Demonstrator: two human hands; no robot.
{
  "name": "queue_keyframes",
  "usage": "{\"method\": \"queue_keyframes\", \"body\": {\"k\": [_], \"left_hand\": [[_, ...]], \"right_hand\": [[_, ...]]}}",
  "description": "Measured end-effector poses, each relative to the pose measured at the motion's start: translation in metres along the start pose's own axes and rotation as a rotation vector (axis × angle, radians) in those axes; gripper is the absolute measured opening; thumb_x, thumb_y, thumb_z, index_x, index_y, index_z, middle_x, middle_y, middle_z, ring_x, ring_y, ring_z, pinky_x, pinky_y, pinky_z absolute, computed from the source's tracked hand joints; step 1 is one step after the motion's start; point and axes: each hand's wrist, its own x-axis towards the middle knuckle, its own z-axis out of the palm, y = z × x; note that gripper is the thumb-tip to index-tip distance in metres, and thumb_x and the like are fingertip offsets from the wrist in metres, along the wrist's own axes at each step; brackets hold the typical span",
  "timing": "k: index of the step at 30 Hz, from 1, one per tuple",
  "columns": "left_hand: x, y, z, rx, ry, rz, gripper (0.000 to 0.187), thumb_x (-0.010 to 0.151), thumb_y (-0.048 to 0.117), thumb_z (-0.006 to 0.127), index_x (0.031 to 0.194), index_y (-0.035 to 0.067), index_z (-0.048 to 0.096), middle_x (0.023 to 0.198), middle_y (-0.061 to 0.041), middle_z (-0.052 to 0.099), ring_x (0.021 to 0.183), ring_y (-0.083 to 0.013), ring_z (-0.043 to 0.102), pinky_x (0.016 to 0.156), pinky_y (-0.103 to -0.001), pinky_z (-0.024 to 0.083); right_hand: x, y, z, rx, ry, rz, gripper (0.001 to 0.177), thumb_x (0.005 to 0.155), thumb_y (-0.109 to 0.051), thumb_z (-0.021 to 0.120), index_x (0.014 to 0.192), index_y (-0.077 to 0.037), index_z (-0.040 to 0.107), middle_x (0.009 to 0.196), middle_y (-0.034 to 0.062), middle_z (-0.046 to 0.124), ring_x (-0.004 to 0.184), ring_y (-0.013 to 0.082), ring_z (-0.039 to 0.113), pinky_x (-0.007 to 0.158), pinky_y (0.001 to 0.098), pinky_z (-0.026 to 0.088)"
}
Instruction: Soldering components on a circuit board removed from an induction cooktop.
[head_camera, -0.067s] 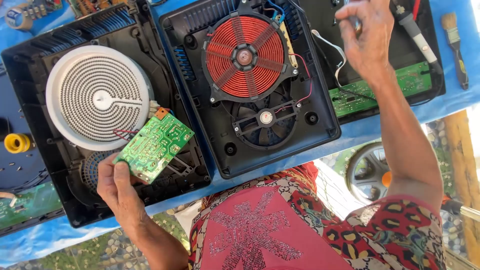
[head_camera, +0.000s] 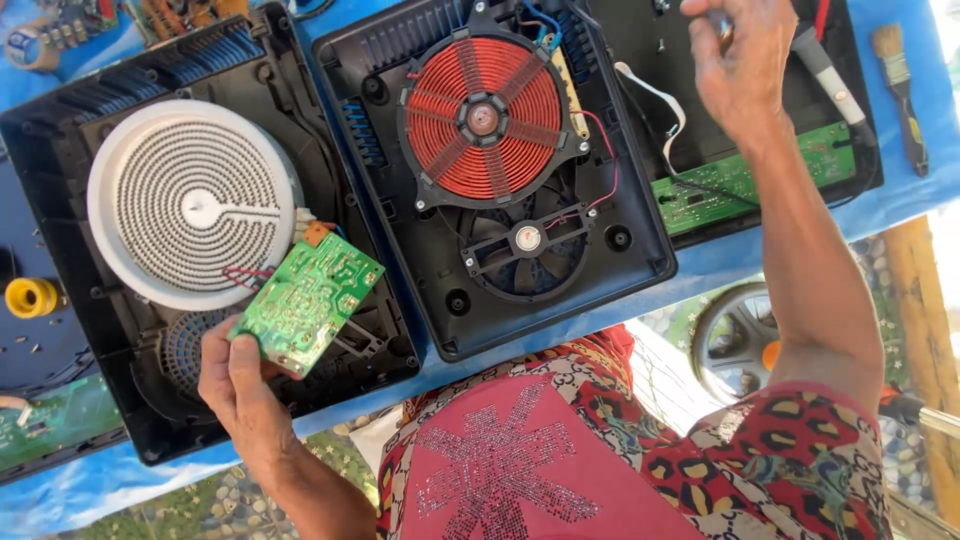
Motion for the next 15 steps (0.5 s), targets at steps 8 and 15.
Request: {"method": "queue_keyframes", "body": {"k": [8,15], "left_hand": [[-0.004,-0.003,0.007,-0.071,-0.009,-0.117,0.029,0.102,0.031,0.045,0.101,0.004,0.056,0.058,-0.004,0.042,0.045,-0.0162,0.046,0.044,-0.029,0.045],[-0.006,-0.012,0.007,-0.046,0.032,-0.102,0.032,0.102,0.037,0.05,0.096,0.006,0.057,0.054,0.0,0.04,0.043,-0.0147,0.048,0.04,-0.03,0.043]], "right_hand": [[-0.008,0.053,0.014,-0.08,-0.011,0.043,0.025,0.093,0.013,0.063,0.107,0.001,0.079,0.094,0.0086,0.073,0.069,0.0169,0.055,0.062,0.033,0.041],[-0.017,0.056,0.028,-0.111,-0.075,0.068,0.035,0.087,0.019,0.055,0.111,0.0,0.073,0.107,0.0149,0.064,0.091,0.0259,0.059,0.08,0.0362,0.049]]}}
